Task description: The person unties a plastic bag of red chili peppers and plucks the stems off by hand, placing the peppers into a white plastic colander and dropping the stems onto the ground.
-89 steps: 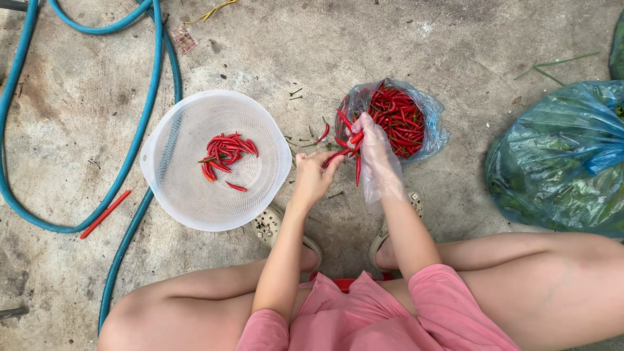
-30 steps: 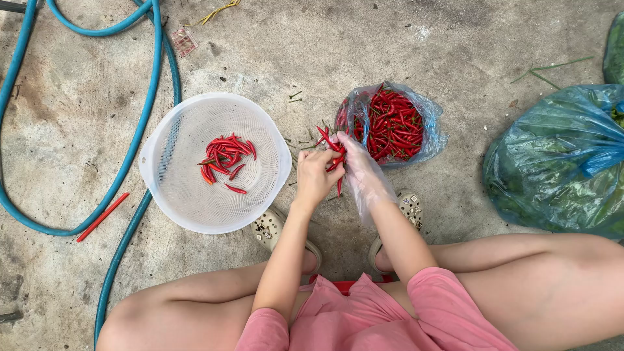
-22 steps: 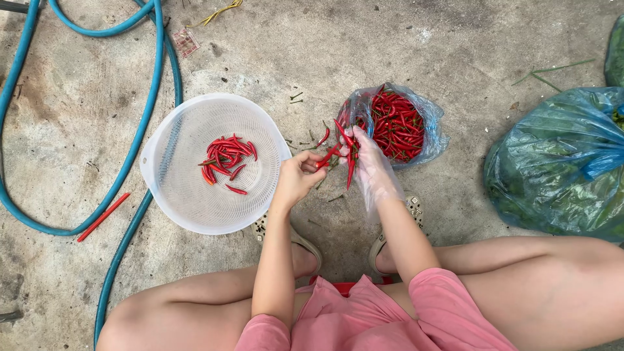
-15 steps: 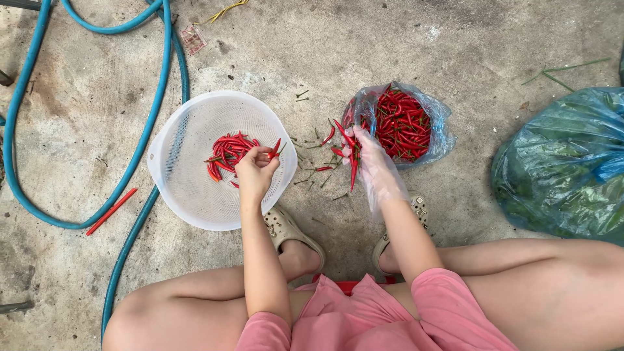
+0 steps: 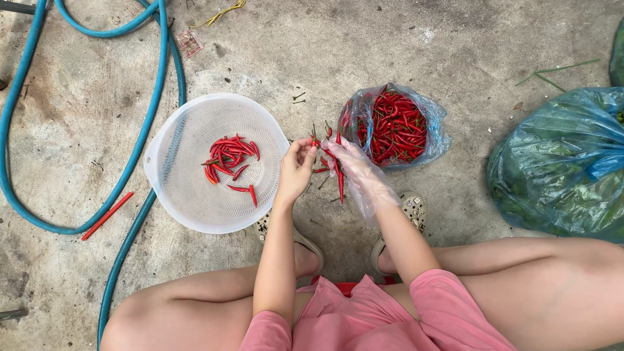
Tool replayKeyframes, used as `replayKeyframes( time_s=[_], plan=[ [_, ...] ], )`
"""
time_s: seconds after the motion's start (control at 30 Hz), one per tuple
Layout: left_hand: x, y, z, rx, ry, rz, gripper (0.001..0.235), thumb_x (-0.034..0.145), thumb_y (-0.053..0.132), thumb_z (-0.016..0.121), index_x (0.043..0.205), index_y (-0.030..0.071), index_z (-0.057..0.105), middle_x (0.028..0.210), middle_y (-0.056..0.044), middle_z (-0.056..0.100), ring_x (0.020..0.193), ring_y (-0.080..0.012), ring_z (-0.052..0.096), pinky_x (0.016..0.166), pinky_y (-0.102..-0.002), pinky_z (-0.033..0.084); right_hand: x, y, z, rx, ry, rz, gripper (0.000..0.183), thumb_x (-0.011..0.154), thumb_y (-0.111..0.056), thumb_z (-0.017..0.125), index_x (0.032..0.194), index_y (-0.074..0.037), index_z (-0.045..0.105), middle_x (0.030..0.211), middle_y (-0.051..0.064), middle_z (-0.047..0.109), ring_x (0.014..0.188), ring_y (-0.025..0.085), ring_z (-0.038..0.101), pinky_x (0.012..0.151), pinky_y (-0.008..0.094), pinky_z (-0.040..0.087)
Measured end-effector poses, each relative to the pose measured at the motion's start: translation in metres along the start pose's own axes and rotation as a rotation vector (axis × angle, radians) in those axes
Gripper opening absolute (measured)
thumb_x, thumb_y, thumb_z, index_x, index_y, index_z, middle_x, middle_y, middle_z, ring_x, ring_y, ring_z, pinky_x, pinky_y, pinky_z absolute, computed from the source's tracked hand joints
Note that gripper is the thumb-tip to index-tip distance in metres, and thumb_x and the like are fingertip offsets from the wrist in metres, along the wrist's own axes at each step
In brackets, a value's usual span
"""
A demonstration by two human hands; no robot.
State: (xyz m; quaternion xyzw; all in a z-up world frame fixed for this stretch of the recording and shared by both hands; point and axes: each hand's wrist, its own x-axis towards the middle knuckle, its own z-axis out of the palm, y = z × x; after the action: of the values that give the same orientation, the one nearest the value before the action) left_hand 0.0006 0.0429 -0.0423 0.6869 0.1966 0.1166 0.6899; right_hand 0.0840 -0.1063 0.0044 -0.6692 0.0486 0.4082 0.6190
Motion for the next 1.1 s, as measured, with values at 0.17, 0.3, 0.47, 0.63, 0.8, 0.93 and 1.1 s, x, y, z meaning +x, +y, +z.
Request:
replayKeyframes(
  time_s=[0.17, 0.3, 0.47, 0.63, 0.8, 0.93, 1.1],
  plan=[
    [0.004, 0.006, 0.01, -0.343, 0.034, -0.019, 0.019, 0.097, 0.001, 0.066, 0.112, -0.004, 0.056, 0.094, -0.009, 0.068, 0.086, -0.0146, 0.073, 0.078, -0.025, 0.056, 0.001, 0.006, 0.001, 0.273, -0.065, -0.11, 0.035, 0.1, -0.034, 0.063, 0.122, -0.008, 0.064, 0.106, 0.003, 0.067, 0.078, 0.011, 0.054, 0.067, 0.028, 0.045],
    [0.0, 0.013, 0.016, -0.4, 0.092, 0.047, 0.018, 0.096, 0.003, 0.067, 0.111, -0.002, 0.057, 0.099, -0.009, 0.073, 0.093, -0.0147, 0.076, 0.084, -0.025, 0.058, -0.003, 0.004, 0.003, 0.468, -0.028, -0.056, 0.025, 0.103, -0.031, 0.058, 0.113, -0.009, 0.064, 0.095, 0.004, 0.066, 0.069, 0.012, 0.055, 0.059, 0.029, 0.044],
    [-0.011, 0.026, 0.022, 0.175, 0.128, 0.277, 0.018, 0.091, 0.004, 0.076, 0.106, -0.001, 0.067, 0.095, -0.01, 0.076, 0.086, -0.0156, 0.074, 0.077, -0.028, 0.059, -0.003, 0.003, 0.006, 0.494, -0.057, -0.09, 0.031, 0.105, -0.036, 0.052, 0.115, -0.011, 0.067, 0.092, 0.003, 0.063, 0.071, 0.013, 0.057, 0.061, 0.029, 0.045],
    [-0.019, 0.036, 0.024, 0.38, 0.044, 0.351, 0.02, 0.088, 0.005, 0.078, 0.105, 0.0, 0.07, 0.095, -0.013, 0.075, 0.082, -0.0194, 0.074, 0.072, -0.029, 0.059, 0.002, 0.005, 0.002, 0.358, -0.088, -0.099, 0.027, 0.104, -0.033, 0.051, 0.106, -0.011, 0.068, 0.098, 0.001, 0.067, 0.087, 0.012, 0.061, 0.068, 0.028, 0.049],
    [-0.025, 0.033, 0.024, 0.506, 0.082, 0.616, 0.023, 0.088, 0.002, 0.075, 0.111, 0.005, 0.074, 0.102, -0.011, 0.076, 0.092, -0.024, 0.072, 0.083, -0.031, 0.057, 0.014, 0.009, -0.016, 0.346, -0.122, -0.136, 0.025, 0.106, -0.03, 0.054, 0.102, -0.01, 0.066, 0.094, 0.001, 0.063, 0.086, 0.012, 0.058, 0.071, 0.027, 0.047],
    [-0.022, 0.011, 0.038, 0.12, 0.071, 0.259, 0.017, 0.093, 0.005, 0.076, 0.11, 0.002, 0.076, 0.096, -0.012, 0.077, 0.083, -0.0169, 0.073, 0.078, -0.028, 0.058, 0.011, 0.006, -0.024, 0.321, -0.181, -0.118, 0.026, 0.107, -0.031, 0.054, 0.099, -0.01, 0.066, 0.084, 0.002, 0.059, 0.073, 0.013, 0.053, 0.063, 0.029, 0.043],
    [-0.007, -0.002, 0.032, -0.366, 0.02, -0.203, 0.025, 0.095, 0.019, 0.073, 0.105, -0.003, 0.075, 0.088, -0.01, 0.073, 0.077, -0.0148, 0.07, 0.076, -0.028, 0.058, -0.01, -0.02, -0.026, 0.287, -0.182, -0.124, 0.028, 0.106, -0.036, 0.055, 0.1, -0.011, 0.065, 0.08, 0.002, 0.058, 0.071, 0.013, 0.052, 0.062, 0.029, 0.042]
  ],
)
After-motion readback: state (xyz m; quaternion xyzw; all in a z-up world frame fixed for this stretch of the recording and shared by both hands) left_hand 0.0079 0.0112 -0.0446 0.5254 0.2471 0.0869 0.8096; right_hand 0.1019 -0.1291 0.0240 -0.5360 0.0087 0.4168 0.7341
